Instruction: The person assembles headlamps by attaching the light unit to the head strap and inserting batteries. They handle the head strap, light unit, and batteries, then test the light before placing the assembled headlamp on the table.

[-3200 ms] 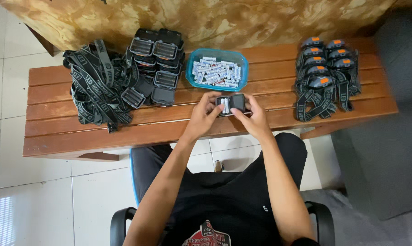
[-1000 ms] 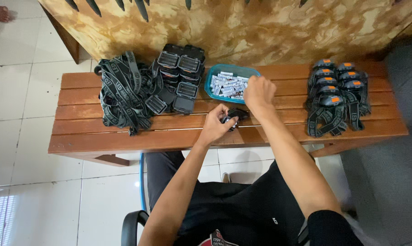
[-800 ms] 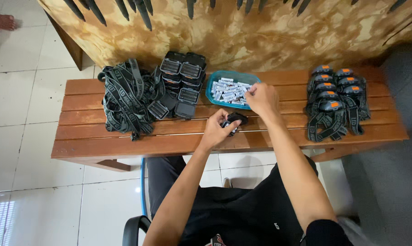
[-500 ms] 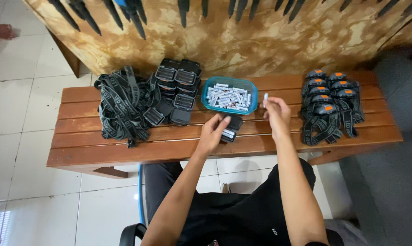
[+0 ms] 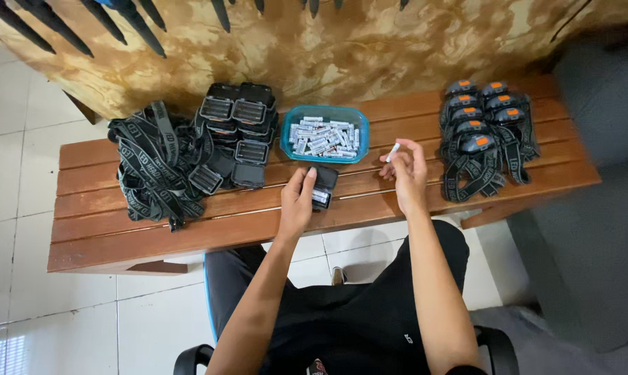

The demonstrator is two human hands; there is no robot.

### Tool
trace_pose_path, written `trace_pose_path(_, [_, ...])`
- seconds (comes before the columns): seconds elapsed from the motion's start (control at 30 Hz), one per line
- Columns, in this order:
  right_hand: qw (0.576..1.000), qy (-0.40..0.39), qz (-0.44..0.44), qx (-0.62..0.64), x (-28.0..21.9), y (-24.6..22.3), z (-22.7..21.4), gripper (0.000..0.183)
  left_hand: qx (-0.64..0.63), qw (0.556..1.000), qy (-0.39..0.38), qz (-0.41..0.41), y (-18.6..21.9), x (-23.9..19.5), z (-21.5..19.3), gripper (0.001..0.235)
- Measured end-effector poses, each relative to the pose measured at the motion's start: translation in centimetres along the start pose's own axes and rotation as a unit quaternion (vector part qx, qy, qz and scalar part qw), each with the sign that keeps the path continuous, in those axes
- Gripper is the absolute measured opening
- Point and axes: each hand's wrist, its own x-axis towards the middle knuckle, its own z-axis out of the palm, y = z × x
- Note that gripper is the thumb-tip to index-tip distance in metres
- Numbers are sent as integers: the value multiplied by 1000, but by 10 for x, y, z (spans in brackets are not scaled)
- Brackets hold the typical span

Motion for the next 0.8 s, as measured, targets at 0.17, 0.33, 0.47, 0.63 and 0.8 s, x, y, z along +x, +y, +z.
trace_pose_path(0.17, [1000,18,-6,-10,-2,-3,3,35,-47,999,-9,-9,-18,3,0,18])
trace_pose_path(0.33, [999,23,13,-37,2,10,-3,18,-115,992,-22,-37,-15,3,5,10])
trace_pose_path(0.47, [999,8,0,-47,0,3,-3,35,-153,986,-52,-48,-11,4,6,18])
trace_pose_path(0.63, [998,-17,14,-54,-1,4,-1,23,-178,980,-67,-50,-14,4,7,34])
trace_pose_path(0.8, [998,-16,15,-66,-3,-1,-1,22,-68,995,-64,-29,-23,10,-2,53])
